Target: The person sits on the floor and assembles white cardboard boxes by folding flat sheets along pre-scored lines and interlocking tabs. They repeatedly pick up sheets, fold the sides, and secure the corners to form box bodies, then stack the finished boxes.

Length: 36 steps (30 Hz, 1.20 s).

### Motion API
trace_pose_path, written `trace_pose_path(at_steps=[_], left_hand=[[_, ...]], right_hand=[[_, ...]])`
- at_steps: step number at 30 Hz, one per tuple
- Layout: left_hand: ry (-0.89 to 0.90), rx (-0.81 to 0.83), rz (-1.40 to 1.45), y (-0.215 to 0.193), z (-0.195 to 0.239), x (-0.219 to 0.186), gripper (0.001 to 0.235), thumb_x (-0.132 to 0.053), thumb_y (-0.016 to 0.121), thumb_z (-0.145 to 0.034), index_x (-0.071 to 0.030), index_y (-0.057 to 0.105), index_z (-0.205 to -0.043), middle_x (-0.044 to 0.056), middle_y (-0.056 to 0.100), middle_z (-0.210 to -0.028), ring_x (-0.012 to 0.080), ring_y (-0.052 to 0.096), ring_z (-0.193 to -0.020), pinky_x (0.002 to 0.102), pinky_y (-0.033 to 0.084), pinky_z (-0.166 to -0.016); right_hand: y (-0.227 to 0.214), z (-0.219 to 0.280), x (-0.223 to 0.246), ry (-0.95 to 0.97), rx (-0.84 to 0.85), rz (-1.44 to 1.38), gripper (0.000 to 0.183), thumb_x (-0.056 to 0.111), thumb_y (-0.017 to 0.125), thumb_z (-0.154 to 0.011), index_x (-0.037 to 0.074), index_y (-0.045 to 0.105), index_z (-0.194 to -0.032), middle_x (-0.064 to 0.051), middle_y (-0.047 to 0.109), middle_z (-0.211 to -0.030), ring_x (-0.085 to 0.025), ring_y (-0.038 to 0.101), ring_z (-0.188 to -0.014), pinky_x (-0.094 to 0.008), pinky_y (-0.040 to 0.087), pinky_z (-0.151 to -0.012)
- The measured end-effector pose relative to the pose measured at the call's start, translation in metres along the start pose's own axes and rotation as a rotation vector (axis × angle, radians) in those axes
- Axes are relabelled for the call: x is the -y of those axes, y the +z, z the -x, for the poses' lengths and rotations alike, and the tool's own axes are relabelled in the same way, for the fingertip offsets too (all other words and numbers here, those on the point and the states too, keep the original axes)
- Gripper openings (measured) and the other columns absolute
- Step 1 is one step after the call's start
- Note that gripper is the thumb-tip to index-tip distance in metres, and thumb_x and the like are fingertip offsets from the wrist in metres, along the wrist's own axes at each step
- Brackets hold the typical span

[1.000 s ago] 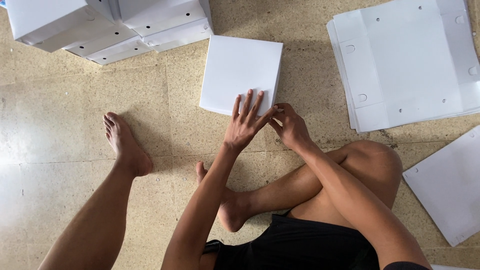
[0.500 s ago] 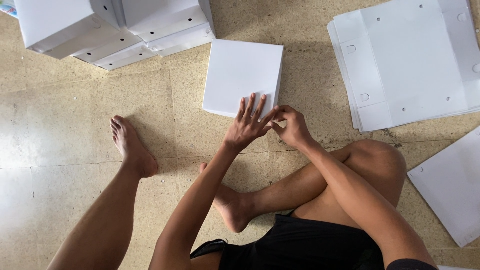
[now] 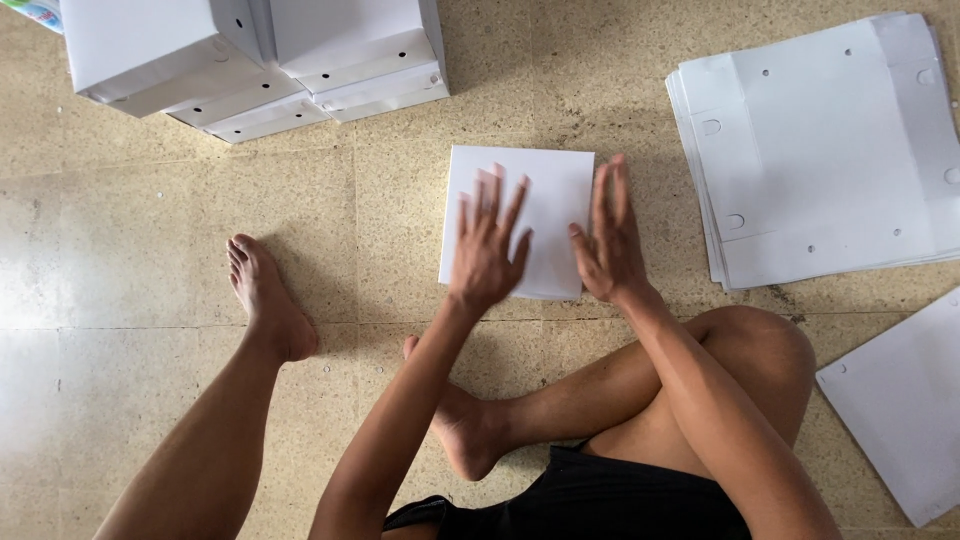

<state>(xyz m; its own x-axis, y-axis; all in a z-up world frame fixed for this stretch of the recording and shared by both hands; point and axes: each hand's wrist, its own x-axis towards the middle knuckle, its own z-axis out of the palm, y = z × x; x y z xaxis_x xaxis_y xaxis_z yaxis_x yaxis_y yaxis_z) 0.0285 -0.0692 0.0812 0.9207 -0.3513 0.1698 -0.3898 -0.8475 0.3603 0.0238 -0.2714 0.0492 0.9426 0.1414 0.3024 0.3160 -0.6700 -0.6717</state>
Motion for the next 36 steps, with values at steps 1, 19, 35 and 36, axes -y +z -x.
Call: trace_pose_path(at_steps=[1, 19, 35, 36], left_hand=[[-0.003, -0.002, 0.004, 0.005, -0.001, 0.009, 0.065, -0.033, 0.048, -0.104, -0.025, 0.021, -0.163, 0.014, 0.020, -0.169, 0.0392, 0.021, -0.154, 0.062, 0.019, -0.123], [-0.746, -0.286, 0.844, -0.052, 0.025, 0.014, 0.061, -0.029, 0.061, -0.094, -0.004, 0.041, -0.147, 0.031, 0.064, -0.122, 0.0502, 0.062, -0.116, 0.063, 0.051, -0.096], [-0.178, -0.509, -0.082, -0.113, -0.128, 0.270, 0.068, -0.036, 0.080, -0.108, -0.030, 0.031, -0.154, 0.020, 0.024, -0.157, 0.0403, 0.032, -0.145, 0.059, 0.043, -0.111], [-0.250, -0.447, -0.490, -0.121, -0.132, 0.264, 0.067, -0.034, 0.092, -0.097, -0.027, 0.045, -0.144, 0.018, 0.043, -0.144, 0.0346, 0.042, -0.130, 0.049, 0.038, -0.101]], right_hand=[[-0.003, 0.001, 0.004, -0.002, 0.004, 0.003, 0.075, 0.049, 0.028, -0.104, 0.008, 0.007, -0.163, -0.026, 0.001, -0.166, -0.045, 0.007, -0.152, -0.059, 0.019, -0.122], [-0.006, -0.024, 0.056, 0.695, -0.028, -0.855, 0.062, 0.041, 0.053, -0.095, 0.019, 0.042, -0.153, -0.013, 0.049, -0.140, -0.028, 0.051, -0.121, -0.049, 0.037, -0.108], [0.089, -0.311, 0.097, 0.019, -0.002, -0.680, 0.038, 0.027, 0.054, -0.106, 0.007, 0.053, -0.139, -0.012, 0.061, -0.137, -0.021, 0.059, -0.128, -0.033, 0.050, -0.107], [0.100, -0.316, 0.097, 0.005, 0.025, -0.650, 0.039, 0.026, 0.054, -0.106, 0.006, 0.052, -0.140, -0.013, 0.059, -0.139, -0.021, 0.058, -0.129, -0.033, 0.049, -0.108]])
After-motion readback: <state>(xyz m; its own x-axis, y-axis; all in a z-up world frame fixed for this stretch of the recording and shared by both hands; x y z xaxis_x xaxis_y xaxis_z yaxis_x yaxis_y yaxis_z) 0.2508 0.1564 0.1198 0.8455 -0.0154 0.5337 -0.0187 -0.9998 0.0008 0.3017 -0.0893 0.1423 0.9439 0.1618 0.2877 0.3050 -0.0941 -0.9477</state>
